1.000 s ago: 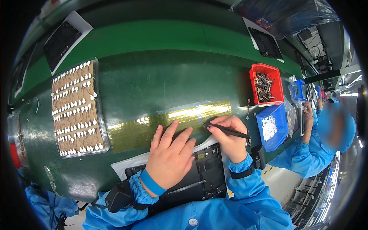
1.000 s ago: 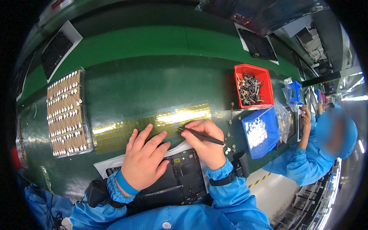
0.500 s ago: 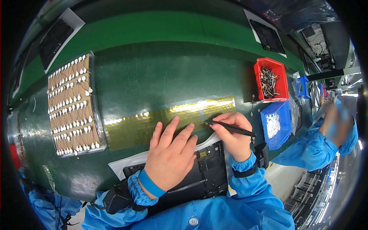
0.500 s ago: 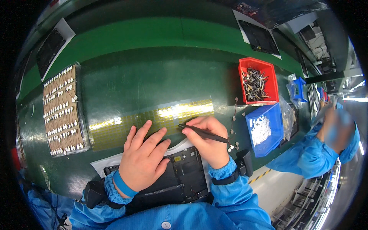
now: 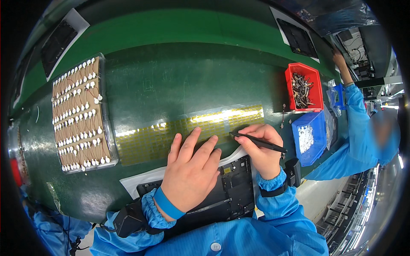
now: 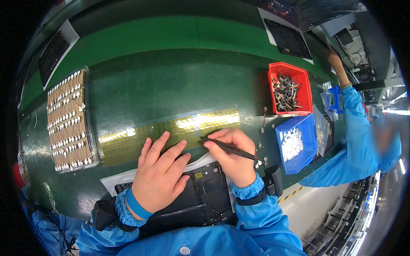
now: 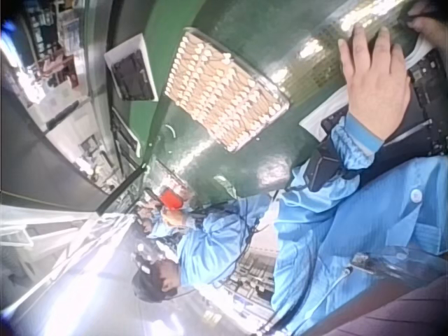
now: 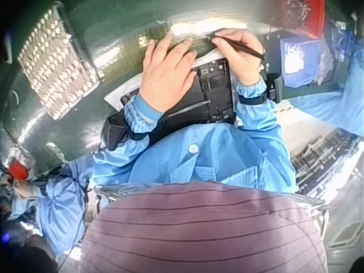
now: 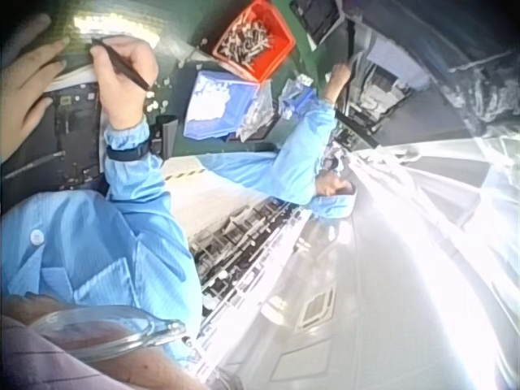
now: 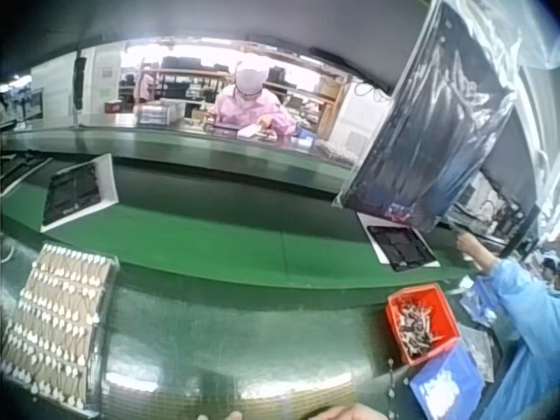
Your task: The person applies adhesive strips, screws, and circuit boards to a tablet frame on an assembly line, using tweezers and a stylus-like tool to position the small components precisely.
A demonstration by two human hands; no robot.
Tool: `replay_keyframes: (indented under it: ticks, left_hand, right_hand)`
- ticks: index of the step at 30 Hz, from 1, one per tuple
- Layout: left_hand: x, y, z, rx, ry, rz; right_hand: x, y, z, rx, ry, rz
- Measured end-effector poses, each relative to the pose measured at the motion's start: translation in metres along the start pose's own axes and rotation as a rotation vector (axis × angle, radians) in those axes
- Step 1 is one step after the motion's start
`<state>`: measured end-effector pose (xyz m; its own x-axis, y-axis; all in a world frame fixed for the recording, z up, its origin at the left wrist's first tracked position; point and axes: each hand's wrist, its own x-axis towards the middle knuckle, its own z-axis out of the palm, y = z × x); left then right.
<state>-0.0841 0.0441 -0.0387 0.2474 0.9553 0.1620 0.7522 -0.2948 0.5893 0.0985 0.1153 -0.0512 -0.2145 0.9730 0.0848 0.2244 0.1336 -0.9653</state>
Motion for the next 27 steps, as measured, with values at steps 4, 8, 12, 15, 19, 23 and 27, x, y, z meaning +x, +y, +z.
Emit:
replay_keyframes:
  ticks: [4, 8, 12, 15, 19, 23, 27]
  left_hand:
    - [0.002, 0.000, 0.002, -0.010, 0.011, 0.008]
    - [0.000, 0.000, 0.001, -0.002, 0.025, 0.006]
    - [-0.001, -0.003, -0.001, -0.046, 0.100, 0.014]
    - [-0.003, -0.006, -0.004, -0.116, 0.178, 0.022]
    - [-0.008, -0.007, -0.011, -0.182, 0.153, 0.014]
    - [-0.011, -0.011, -0.014, -0.197, 0.141, 0.005]
    - [-0.013, -0.016, -0.012, -0.200, 0.088, -0.021]
  right_hand:
    - [-0.003, 0.001, -0.003, 0.103, 0.027, 0.009]
    - [-0.008, -0.014, -0.007, 0.219, 0.078, 0.004]
    - [-0.034, -0.030, -0.010, 0.400, 0.086, -0.066]
    - [-0.054, -0.031, 0.004, 0.330, 0.001, 0.089]
    - [-0.059, -0.018, 0.013, 0.311, 0.026, 0.218]
    - [-0.062, -0.018, 0.017, 0.166, -0.053, 0.117]
    - [-0.065, -0.024, 0.030, 0.288, 0.021, 0.218]
